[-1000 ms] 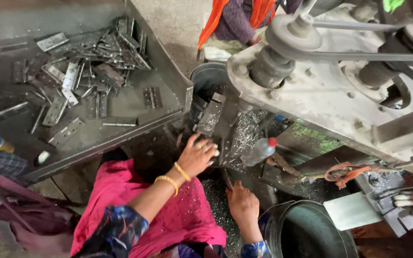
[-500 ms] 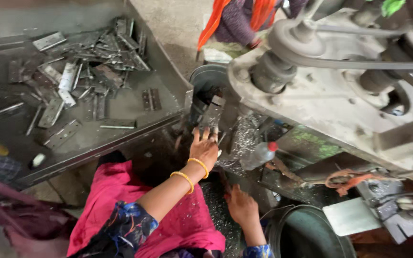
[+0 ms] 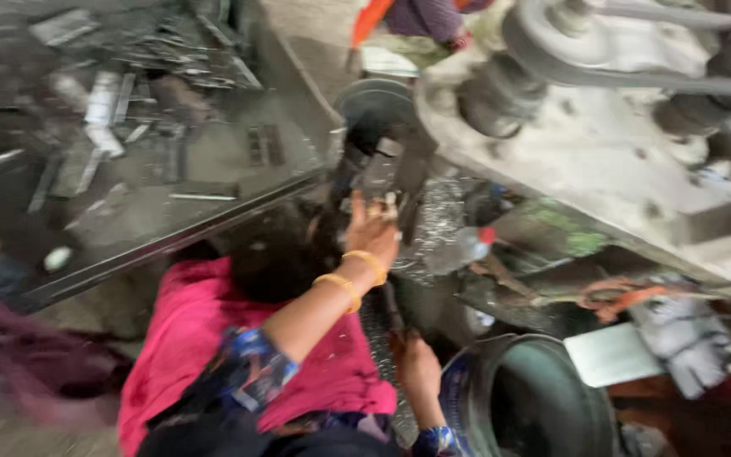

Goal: The person takes metal hinge pieces from a tray by hand, positions them into a machine fixture, and operates a hand lever to process each piece.

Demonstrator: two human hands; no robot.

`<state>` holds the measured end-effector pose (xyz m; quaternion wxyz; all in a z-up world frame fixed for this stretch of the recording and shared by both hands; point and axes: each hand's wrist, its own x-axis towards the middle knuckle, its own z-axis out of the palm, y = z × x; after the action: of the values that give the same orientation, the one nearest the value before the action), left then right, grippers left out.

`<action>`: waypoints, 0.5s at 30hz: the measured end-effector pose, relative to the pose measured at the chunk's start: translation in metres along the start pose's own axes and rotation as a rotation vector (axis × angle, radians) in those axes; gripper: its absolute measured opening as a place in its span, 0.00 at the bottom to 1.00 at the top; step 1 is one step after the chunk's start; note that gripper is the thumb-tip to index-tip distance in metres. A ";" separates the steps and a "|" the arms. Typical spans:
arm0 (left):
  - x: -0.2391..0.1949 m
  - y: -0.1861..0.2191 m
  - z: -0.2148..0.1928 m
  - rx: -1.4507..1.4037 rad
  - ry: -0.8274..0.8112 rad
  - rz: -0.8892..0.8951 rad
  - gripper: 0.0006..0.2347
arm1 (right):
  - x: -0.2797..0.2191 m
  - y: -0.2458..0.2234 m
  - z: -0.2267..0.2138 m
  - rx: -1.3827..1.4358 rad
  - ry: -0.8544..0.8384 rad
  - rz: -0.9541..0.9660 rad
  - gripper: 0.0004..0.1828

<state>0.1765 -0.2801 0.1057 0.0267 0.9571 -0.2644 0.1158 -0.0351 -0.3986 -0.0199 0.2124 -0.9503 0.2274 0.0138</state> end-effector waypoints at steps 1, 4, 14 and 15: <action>0.006 -0.006 -0.003 -0.026 0.000 0.006 0.24 | 0.011 0.004 0.003 0.005 0.016 -0.004 0.19; 0.007 -0.005 -0.018 0.099 -0.092 0.082 0.19 | 0.021 0.015 0.000 -0.175 0.254 -0.253 0.23; 0.014 -0.010 -0.024 0.019 -0.109 0.089 0.19 | 0.022 0.024 0.014 -0.048 0.046 -0.038 0.24; 0.018 -0.007 -0.024 0.056 -0.154 0.096 0.20 | 0.029 0.028 0.010 -0.125 0.068 -0.134 0.24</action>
<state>0.1901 -0.2808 0.1339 -0.0261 0.9497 -0.3079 0.0503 -0.0211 -0.4293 -0.0434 0.1451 -0.9747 0.1693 -0.0185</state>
